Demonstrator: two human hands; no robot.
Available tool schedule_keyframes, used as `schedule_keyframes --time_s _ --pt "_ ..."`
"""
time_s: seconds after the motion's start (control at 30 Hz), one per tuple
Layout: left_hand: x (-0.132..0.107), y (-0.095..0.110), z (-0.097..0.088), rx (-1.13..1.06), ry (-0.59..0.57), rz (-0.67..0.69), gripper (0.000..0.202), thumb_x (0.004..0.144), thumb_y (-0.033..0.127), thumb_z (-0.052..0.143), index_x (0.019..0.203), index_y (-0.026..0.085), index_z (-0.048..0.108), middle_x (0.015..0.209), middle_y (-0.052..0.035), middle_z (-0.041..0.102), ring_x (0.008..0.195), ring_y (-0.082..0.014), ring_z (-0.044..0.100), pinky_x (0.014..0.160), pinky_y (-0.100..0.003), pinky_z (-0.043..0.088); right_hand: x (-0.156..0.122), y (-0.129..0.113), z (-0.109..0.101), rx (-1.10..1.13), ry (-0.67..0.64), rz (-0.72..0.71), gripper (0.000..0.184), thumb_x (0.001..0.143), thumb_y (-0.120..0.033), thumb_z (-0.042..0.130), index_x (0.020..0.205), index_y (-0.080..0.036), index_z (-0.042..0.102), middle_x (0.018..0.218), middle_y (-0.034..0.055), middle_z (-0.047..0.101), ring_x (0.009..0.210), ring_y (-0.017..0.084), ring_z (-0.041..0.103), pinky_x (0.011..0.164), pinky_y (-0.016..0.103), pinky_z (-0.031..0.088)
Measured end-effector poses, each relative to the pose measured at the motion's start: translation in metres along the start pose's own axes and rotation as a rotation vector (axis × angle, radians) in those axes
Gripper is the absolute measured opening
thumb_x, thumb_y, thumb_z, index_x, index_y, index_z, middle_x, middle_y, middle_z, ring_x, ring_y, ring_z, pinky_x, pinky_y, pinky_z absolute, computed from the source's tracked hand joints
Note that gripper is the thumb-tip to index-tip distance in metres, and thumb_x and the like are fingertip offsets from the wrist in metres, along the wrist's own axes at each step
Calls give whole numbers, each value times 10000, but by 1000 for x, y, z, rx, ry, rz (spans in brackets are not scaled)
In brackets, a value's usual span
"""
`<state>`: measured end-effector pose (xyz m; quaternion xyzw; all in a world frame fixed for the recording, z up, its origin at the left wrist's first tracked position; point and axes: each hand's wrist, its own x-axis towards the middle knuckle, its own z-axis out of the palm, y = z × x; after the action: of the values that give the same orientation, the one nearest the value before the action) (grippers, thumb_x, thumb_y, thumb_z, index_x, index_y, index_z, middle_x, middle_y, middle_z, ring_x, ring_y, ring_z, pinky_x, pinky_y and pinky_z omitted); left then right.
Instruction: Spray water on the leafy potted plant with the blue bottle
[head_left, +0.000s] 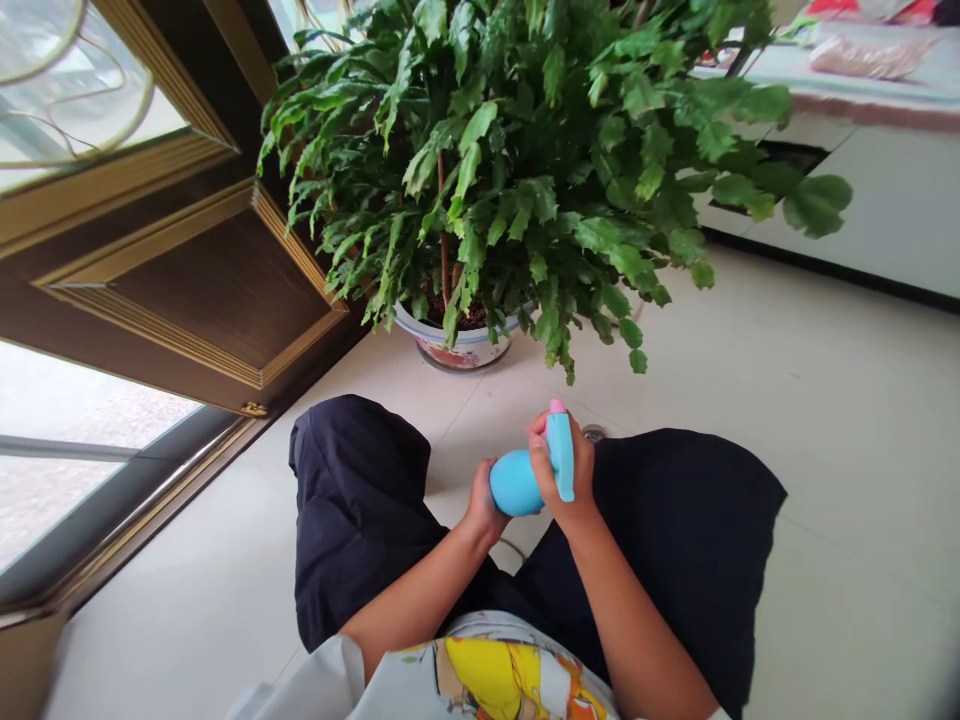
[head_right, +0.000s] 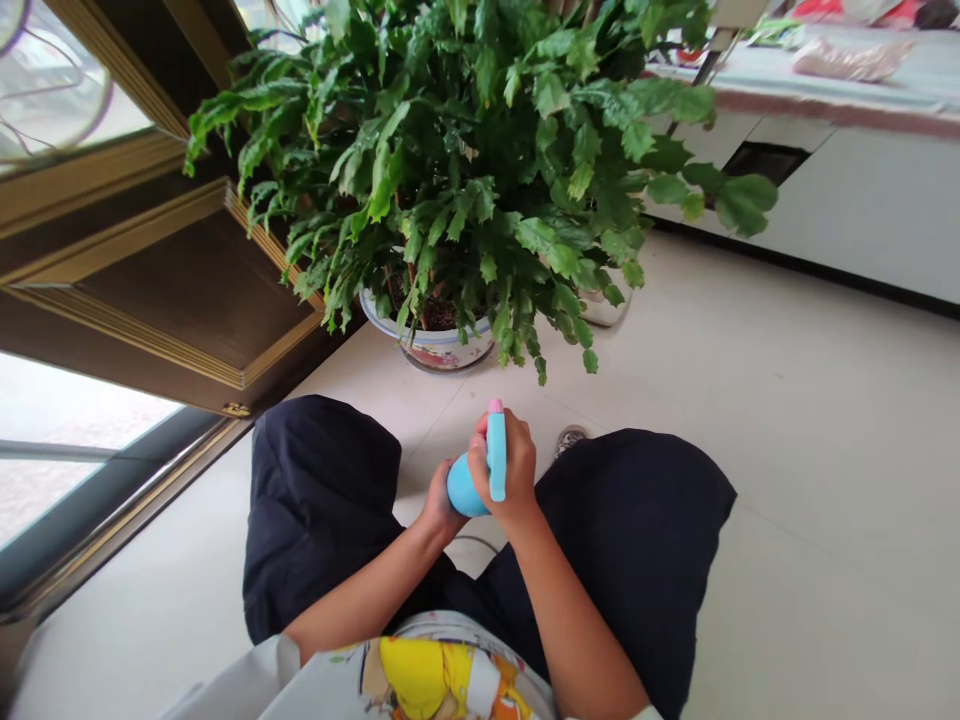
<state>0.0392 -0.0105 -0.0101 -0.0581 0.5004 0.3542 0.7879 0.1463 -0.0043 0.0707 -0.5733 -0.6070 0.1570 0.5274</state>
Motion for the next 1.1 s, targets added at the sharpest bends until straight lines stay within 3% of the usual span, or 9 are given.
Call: schedule_keyframes --time_s 0.2,0.63,0.87,1.1 --pt "5 -6 4 16 6 -31 268 912 416 488 960 169 577 773 -55 593 716 -221 600 765 -388 526 -2 5 -9 24 0 43 62 841 -292 527 871 -238 533 792 30 619 750 227 613 702 376 515" --pt "11 -11 5 69 -27 -90 326 923 445 433 1021 163 566 890 -100 624 917 -317 646 856 -502 524 -1 10 -11 -2 13 122 44 787 -254 528 828 -240 535 733 17 609 693 218 602 660 364 513" --pt "10 -10 9 84 5 -77 331 914 435 436 1081 174 552 894 -101 616 910 -326 644 829 -509 528 0 11 -13 33 16 121 73 781 -259 518 841 -239 555 781 26 635 762 232 627 748 400 536" --pt "13 -13 8 69 -36 -74 334 896 443 477 1048 161 569 892 -103 618 908 -313 638 832 -479 526 -1 13 -15 27 12 134 59 806 -279 526 845 -238 544 766 24 621 741 224 608 717 386 528"
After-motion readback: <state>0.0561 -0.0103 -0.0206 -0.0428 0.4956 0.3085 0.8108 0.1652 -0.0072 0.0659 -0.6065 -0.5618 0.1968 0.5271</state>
